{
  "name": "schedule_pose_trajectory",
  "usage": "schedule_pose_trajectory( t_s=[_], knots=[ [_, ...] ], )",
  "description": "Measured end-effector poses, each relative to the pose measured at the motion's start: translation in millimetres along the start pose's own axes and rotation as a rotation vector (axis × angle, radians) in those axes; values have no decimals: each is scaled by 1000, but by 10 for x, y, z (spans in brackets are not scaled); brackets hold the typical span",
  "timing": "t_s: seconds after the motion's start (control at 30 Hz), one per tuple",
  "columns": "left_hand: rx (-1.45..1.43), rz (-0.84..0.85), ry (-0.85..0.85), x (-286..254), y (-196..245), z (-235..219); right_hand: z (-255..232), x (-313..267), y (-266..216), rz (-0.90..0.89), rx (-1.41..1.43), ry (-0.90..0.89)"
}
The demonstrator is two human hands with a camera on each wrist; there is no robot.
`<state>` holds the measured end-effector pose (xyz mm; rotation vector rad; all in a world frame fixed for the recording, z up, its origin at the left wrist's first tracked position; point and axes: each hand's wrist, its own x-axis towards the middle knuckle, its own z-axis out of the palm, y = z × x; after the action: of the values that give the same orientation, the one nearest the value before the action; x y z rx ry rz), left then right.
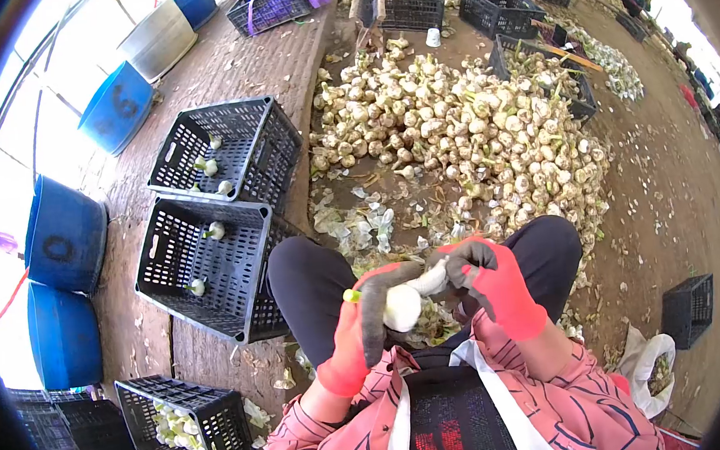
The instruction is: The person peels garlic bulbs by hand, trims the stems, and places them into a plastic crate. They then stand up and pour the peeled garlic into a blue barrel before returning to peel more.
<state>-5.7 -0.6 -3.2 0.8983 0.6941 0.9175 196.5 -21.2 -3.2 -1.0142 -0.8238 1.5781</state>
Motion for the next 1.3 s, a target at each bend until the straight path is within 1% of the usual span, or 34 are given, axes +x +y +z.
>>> schedule_pose_trajectory(
  t_s=[0.07, 0.1, 0.13, 0.17, 0.2, 0.23, 0.27, 0.3, 0.33, 0.37, 0.43, 0.47, 0.57, 0.67, 0.73, 0.77, 0.8, 0.83, 0.87, 0.9, 0.93, 0.97, 1.0, 1.03, 1.07, 1.13, 1.17, 1.2, 1.23, 1.27, 1.3],
  knots=[
    [-209, -14, -65, 44, -77, -114, 184, -65, -48, 3, 34, -17],
    [-168, 18, -27, 57, -175, -153, 314, -84, -44, 6, 52, -26],
    [-128, 50, 11, 71, -272, -166, 410, -102, 31, -118, -91, 10],
    [-88, 82, 49, 81, -342, -161, 380, -105, 89, -140, -193, -3],
    [-64, 157, 129, 125, -267, -82, 337, -82, 144, -162, -295, -19],
    [-55, 139, 159, 124, -252, -98, 306, -67, 153, -184, -398, -35],
    [-45, 122, 190, 129, -230, -134, 225, -39, 67, 172, 184, -30],
    [-35, 106, 223, 141, -215, -167, 72, 38, 120, 216, 516, -39],
    [-37, 67, 237, 178, -289, -210, -86, 112, 274, 256, 636, -16],
    [-121, 41, 235, 197, -252, -194, -184, 160, 388, 297, 757, 8],
    [-290, -12, 231, 254, -131, -155, -194, 177, 415, 311, 797, 14],
    [-376, -19, 166, 282, -117, -195, -197, 191, 420, 315, 819, 21],
    [-578, 72, 71, 357, -71, -284, -211, 281, 339, 305, 547, 80],
    [-500, 105, 116, 441, -22, -361, -144, 397, 411, 119, 67, 138],
    [-403, 125, 139, 493, -57, -425, 18, 475, 304, -49, -291, 0],
    [-325, 107, 132, 502, -74, -457, 133, 483, 215, -130, -465, -66],
    [-247, 88, 121, 513, -82, -493, 257, 530, 97, -45, -740, -74],
    [-168, 73, 107, 540, -89, -518, 287, 605, 43, -36, -810, -93],
    [-150, 161, 67, 582, -111, -532, 304, 683, 2, -28, -880, -112],
    [-287, 128, 25, 637, -88, -555, 307, 737, -11, -22, -948, -132],
    [-424, 96, -14, 710, -50, -585, 142, 798, 166, 119, -544, -123],
    [-561, 68, -52, 771, -27, -613, 31, 866, 299, 139, -198, -162],
    [-652, 140, -41, 854, -87, -636, -37, 939, 387, 157, 149, -196],
    [-699, 149, 12, 898, -101, -650, -77, 990, 452, 170, 497, -223],
    [-747, 157, 60, 963, -88, -649, -59, 1015, 524, 206, 624, -133],
    [-805, 163, 146, 1149, -52, -678, -128, 1118, 587, 275, 542, -84],
    [-823, 177, 214, 1269, 6, -796, -202, 1204, 633, 306, 498, -58],
    [-838, 206, 288, 1423, 62, -975, -479, 1353, 884, 509, 107, -44],
    [-812, 264, 340, 1579, 210, -1197, -599, 1532, 963, 411, -199, -230],
    [-597, 354, 409, 1697, 497, -1282, -656, 1663, 999, 387, -830, -260],
    [-1048, 275, -43, 1770, 624, -1527, -721, 1807, 1038, 337, -1461, -275]
  ],
)
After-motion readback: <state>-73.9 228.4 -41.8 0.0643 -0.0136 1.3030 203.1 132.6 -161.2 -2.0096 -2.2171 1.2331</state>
